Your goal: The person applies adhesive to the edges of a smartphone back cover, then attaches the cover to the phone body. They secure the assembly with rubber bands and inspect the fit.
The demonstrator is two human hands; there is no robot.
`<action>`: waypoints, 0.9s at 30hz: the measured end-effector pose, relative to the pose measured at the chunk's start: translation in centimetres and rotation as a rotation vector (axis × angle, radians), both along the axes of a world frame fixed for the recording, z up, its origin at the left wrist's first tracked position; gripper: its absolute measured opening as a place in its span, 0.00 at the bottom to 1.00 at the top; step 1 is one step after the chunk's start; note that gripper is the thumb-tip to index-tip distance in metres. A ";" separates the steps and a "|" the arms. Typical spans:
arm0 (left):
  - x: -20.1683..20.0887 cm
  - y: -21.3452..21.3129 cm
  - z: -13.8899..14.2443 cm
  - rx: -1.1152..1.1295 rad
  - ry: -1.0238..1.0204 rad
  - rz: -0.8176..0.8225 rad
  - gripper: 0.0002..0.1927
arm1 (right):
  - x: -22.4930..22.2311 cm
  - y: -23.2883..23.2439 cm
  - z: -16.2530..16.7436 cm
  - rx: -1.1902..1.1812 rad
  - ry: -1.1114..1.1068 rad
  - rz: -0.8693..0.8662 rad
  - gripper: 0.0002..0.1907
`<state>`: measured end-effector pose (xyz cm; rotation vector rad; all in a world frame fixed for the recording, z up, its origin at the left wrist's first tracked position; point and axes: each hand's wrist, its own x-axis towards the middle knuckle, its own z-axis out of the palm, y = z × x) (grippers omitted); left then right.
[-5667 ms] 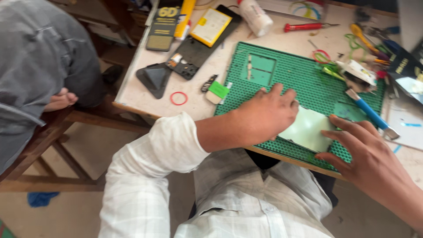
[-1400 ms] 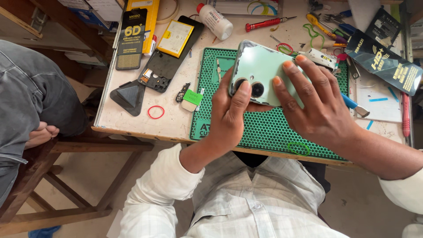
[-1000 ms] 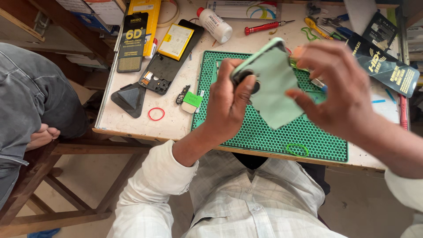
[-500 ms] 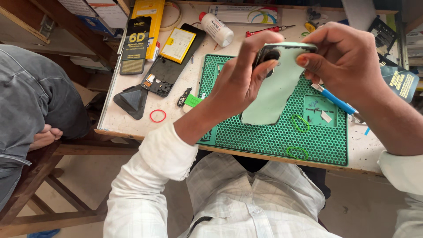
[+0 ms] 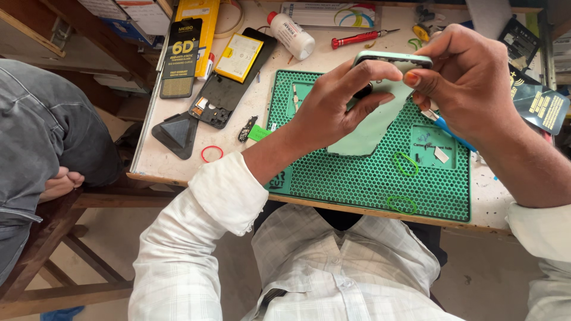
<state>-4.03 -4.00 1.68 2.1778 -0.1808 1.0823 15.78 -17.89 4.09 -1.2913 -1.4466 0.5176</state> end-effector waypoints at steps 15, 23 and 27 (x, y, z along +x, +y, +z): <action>-0.3 -0.2 -0.8 0.015 -0.052 0.046 0.16 | 1.2 0.1 -0.1 -0.027 0.046 0.073 0.17; -0.3 -0.6 -1.0 -0.003 -0.027 0.033 0.15 | 1.3 0.1 -0.4 0.020 -0.015 0.050 0.16; -0.3 -0.6 -1.2 0.009 -0.014 0.041 0.16 | 1.2 0.0 -0.3 0.032 -0.079 0.032 0.15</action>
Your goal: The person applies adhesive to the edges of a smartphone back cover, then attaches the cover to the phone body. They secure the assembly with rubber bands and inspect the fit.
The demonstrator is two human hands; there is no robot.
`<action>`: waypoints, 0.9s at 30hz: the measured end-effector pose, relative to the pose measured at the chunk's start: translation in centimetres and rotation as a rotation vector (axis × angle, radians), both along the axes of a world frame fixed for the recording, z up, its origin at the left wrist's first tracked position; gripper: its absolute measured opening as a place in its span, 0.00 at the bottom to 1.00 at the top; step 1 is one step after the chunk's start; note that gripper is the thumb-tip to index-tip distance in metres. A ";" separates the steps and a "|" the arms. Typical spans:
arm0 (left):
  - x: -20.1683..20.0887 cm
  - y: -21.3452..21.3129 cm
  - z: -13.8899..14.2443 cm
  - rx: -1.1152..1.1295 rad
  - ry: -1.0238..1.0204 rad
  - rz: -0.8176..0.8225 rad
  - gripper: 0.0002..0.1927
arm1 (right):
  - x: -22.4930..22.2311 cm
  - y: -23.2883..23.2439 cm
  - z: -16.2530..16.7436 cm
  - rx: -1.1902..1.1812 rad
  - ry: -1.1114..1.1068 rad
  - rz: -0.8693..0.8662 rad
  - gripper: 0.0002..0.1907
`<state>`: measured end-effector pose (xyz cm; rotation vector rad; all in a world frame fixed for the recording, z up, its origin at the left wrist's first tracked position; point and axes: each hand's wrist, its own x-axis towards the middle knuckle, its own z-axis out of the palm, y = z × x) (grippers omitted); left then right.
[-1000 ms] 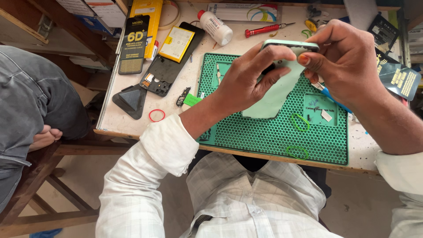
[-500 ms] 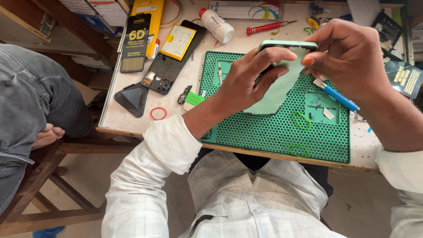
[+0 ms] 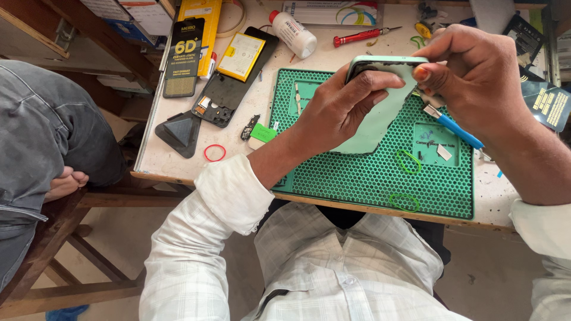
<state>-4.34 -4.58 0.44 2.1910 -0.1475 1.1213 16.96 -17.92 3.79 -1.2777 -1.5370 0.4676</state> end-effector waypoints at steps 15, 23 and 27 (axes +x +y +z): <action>-0.3 -0.2 0.4 0.008 -0.030 0.001 0.16 | -2.4 0.0 0.7 0.005 0.418 0.156 0.18; -0.2 -0.5 0.1 0.000 -0.032 0.021 0.17 | -2.6 -0.1 1.2 0.039 0.148 0.026 0.17; -0.1 -0.5 -0.1 -0.006 -0.049 0.021 0.19 | -2.4 0.0 0.9 0.046 0.175 0.054 0.17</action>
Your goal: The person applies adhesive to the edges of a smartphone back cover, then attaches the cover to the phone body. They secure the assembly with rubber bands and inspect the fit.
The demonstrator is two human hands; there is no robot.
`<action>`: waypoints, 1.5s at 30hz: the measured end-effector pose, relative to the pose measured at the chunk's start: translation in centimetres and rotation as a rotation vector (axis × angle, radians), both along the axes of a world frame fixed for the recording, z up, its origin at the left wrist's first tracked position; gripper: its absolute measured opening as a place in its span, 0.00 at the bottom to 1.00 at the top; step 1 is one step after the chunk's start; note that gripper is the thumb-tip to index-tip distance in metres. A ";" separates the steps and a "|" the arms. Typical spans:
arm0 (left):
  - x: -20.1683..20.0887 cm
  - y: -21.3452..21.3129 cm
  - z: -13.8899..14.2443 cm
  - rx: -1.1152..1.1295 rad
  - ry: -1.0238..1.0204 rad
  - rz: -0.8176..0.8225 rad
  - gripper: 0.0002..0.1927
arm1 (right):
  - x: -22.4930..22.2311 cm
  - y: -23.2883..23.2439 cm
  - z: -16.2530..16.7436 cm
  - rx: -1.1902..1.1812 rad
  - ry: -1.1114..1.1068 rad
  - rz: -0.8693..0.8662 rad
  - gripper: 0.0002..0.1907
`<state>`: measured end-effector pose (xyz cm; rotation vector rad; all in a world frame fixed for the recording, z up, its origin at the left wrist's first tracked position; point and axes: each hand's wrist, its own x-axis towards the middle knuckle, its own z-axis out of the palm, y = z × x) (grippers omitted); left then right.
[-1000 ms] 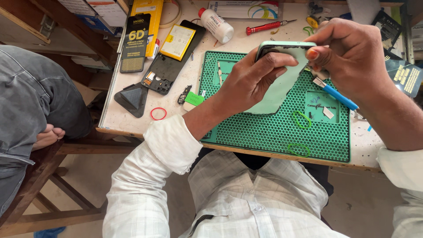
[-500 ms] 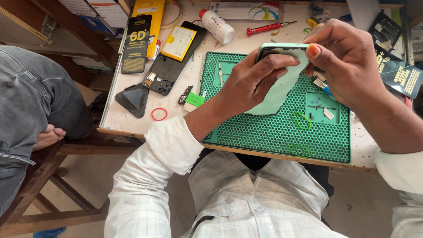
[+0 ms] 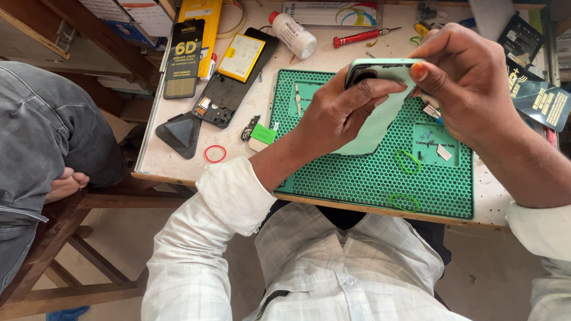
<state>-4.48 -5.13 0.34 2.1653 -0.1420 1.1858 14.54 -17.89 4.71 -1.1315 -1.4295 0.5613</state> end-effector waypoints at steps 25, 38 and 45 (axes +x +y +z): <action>0.2 -0.2 -0.2 -0.041 -0.037 0.042 0.23 | 0.7 0.4 -1.6 0.061 -0.194 -0.046 0.19; 0.5 0.1 -0.6 -0.087 -0.030 0.035 0.19 | -0.3 -0.1 1.1 0.063 -0.376 -0.113 0.21; 0.6 0.7 -0.6 -0.159 -0.029 0.103 0.15 | -1.8 -2.7 4.9 -0.742 -1.156 -0.144 0.26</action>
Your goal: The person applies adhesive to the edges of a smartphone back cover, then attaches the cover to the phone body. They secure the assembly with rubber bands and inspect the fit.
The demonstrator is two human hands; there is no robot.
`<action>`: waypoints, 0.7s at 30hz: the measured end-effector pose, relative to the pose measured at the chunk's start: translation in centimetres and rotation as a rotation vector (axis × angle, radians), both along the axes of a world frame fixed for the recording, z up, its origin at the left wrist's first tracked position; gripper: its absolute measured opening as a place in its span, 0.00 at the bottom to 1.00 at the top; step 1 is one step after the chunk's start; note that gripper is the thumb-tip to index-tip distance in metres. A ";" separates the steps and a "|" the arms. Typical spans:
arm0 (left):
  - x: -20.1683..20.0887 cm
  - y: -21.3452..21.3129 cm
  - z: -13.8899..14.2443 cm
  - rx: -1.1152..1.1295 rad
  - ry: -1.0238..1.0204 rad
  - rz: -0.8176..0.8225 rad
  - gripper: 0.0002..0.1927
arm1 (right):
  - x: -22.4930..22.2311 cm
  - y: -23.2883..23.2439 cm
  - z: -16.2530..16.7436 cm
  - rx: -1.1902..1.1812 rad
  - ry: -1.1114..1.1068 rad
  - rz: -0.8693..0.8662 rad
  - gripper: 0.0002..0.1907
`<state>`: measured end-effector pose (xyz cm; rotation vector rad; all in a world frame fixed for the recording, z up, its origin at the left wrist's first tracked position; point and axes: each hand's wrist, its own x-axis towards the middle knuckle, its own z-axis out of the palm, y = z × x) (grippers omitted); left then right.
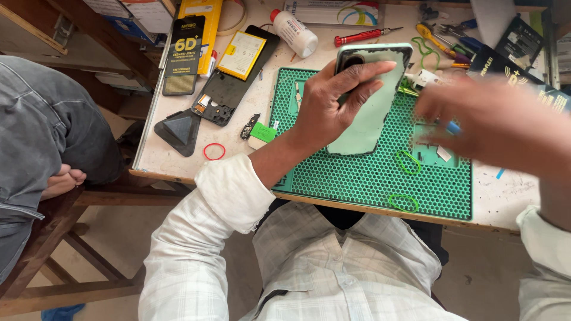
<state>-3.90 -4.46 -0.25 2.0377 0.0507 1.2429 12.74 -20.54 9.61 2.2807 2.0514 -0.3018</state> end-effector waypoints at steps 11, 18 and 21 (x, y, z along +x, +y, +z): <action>-0.1 0.2 0.2 -0.005 0.007 0.020 0.14 | -4.5 0.3 -3.4 -0.387 0.019 0.382 0.21; -0.1 0.1 0.1 0.012 -0.002 0.012 0.14 | -4.5 0.3 -3.7 -0.394 0.079 0.453 0.08; -0.2 0.1 0.2 0.009 -0.005 0.010 0.14 | -4.3 0.5 -4.0 -0.395 0.117 0.472 0.08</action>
